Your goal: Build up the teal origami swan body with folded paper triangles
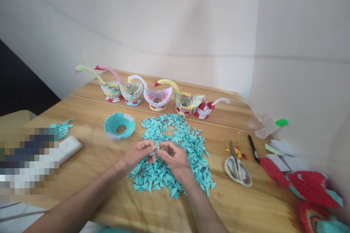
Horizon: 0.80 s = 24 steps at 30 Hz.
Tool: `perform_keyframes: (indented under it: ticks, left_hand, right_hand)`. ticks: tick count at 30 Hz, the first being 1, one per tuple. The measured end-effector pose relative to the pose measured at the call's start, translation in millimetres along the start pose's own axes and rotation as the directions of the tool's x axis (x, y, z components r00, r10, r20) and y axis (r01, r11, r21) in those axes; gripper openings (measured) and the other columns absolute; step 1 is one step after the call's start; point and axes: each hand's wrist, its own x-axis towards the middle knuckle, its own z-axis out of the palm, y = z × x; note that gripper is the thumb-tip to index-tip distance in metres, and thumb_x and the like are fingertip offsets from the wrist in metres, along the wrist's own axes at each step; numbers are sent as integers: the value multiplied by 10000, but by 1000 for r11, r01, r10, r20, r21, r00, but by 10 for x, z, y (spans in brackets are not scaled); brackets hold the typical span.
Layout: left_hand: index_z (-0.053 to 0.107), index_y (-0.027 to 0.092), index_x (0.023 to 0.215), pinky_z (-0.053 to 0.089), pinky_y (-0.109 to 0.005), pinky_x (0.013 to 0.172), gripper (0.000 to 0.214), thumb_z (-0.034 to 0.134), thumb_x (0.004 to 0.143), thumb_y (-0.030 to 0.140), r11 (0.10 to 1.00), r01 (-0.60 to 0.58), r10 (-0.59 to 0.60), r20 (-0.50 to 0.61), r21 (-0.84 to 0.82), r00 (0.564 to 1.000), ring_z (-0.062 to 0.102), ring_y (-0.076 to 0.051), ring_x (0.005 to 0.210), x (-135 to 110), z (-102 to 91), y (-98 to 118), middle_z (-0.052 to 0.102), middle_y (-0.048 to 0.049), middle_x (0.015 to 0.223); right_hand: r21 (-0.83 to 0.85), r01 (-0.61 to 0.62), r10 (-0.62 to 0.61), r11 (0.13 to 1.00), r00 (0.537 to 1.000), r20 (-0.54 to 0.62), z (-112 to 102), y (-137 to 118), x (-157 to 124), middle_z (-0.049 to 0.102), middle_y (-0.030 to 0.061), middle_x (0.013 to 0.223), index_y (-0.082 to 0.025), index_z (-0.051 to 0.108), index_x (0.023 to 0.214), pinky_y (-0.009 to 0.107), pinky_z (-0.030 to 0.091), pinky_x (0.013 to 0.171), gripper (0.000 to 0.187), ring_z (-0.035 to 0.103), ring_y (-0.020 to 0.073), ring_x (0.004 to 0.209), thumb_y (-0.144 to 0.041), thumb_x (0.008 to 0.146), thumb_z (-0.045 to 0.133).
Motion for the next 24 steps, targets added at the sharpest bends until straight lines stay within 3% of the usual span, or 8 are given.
perform_keyframes:
  ticks: [4, 10, 17, 24]
  left_hand:
    - [557, 149, 618, 401, -219, 498, 465, 618, 750, 590, 997, -27, 30, -38, 77, 999, 503, -97, 466, 14, 9, -50, 591, -7, 522]
    - [562, 151, 625, 410, -214, 531, 440, 548, 830, 541, 977, -75, 74, 12, 201, 997, 519, -98, 511, 1, -8, -89, 592, -3, 559]
    - [588, 148, 723, 433, -218, 568, 319, 635, 795, 456, 979, -70, 59, 60, 191, 996, 532, -100, 557, 14, -13, -122, 604, 7, 623]
    - [586, 152, 742, 431, -216, 566, 337, 608, 812, 481, 984, -54, 48, 35, 171, 998, 529, -98, 557, 20, -9, -132, 610, 5, 636]
  right_hand:
    - [-127, 66, -73, 990, 996, -47, 22, 0, -12, 589, -13, 675, -188, 651, 774, 242, 434, 591, 191, 544, 142, 634, -376, 778, 683]
    - [-129, 24, -29, 991, 999, -41, -5, -61, -17, 539, -20, 562, -186, 588, 643, 248, 415, 553, 331, 508, 137, 546, -462, 828, 583]
    - [-234, 18, -58, 972, 985, -165, 10, -66, -17, 402, -52, 510, -205, 449, 545, 237, 311, 494, 388, 351, 114, 508, -474, 787, 591]
    - [-264, 30, -82, 964, 979, -188, 23, 9, 28, 358, -61, 521, -216, 406, 558, 243, 290, 486, 400, 325, 114, 502, -480, 806, 576]
